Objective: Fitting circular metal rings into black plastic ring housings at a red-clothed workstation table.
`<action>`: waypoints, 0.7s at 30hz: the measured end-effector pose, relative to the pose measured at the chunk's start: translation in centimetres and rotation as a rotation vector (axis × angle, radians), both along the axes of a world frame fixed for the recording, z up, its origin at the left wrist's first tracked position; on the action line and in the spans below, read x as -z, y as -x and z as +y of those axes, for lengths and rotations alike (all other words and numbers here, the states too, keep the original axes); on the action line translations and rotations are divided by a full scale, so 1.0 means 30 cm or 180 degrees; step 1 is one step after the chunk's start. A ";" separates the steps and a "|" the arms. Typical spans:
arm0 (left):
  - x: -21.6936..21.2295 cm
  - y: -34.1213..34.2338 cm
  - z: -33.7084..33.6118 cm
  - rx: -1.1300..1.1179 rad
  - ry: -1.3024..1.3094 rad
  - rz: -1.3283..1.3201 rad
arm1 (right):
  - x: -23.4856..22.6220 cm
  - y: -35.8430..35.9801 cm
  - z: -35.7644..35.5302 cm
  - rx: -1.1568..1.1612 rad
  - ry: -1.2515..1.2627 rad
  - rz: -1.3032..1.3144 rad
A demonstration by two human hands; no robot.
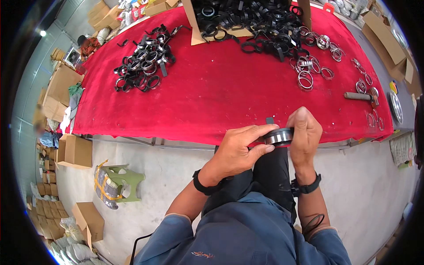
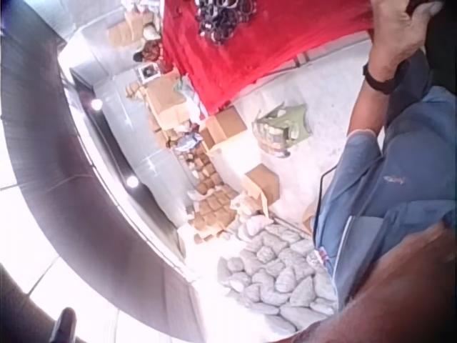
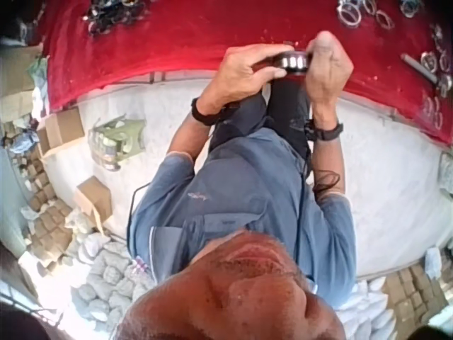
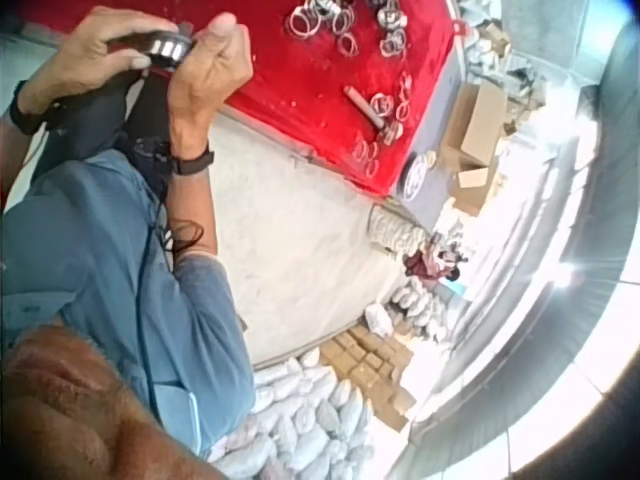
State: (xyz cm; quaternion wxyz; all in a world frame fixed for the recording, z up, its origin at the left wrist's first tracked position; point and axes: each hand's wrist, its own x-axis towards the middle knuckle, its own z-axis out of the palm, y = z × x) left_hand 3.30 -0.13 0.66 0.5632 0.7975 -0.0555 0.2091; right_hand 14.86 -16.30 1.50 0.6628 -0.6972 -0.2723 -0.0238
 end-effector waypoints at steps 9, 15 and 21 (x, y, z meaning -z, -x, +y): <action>0.067 -0.091 -0.115 -0.1806 -0.0746 -0.1246 | 0.029 0.040 0.084 0.0733 -0.0271 -0.0407; 0.075 -0.132 -0.110 -0.2104 -0.0875 -0.1576 | 0.026 0.042 0.094 0.0833 -0.0286 -0.0251; 0.062 -0.143 -0.096 -0.2110 -0.0732 -0.1418 | 0.024 0.025 0.125 0.0733 -0.0445 -0.0086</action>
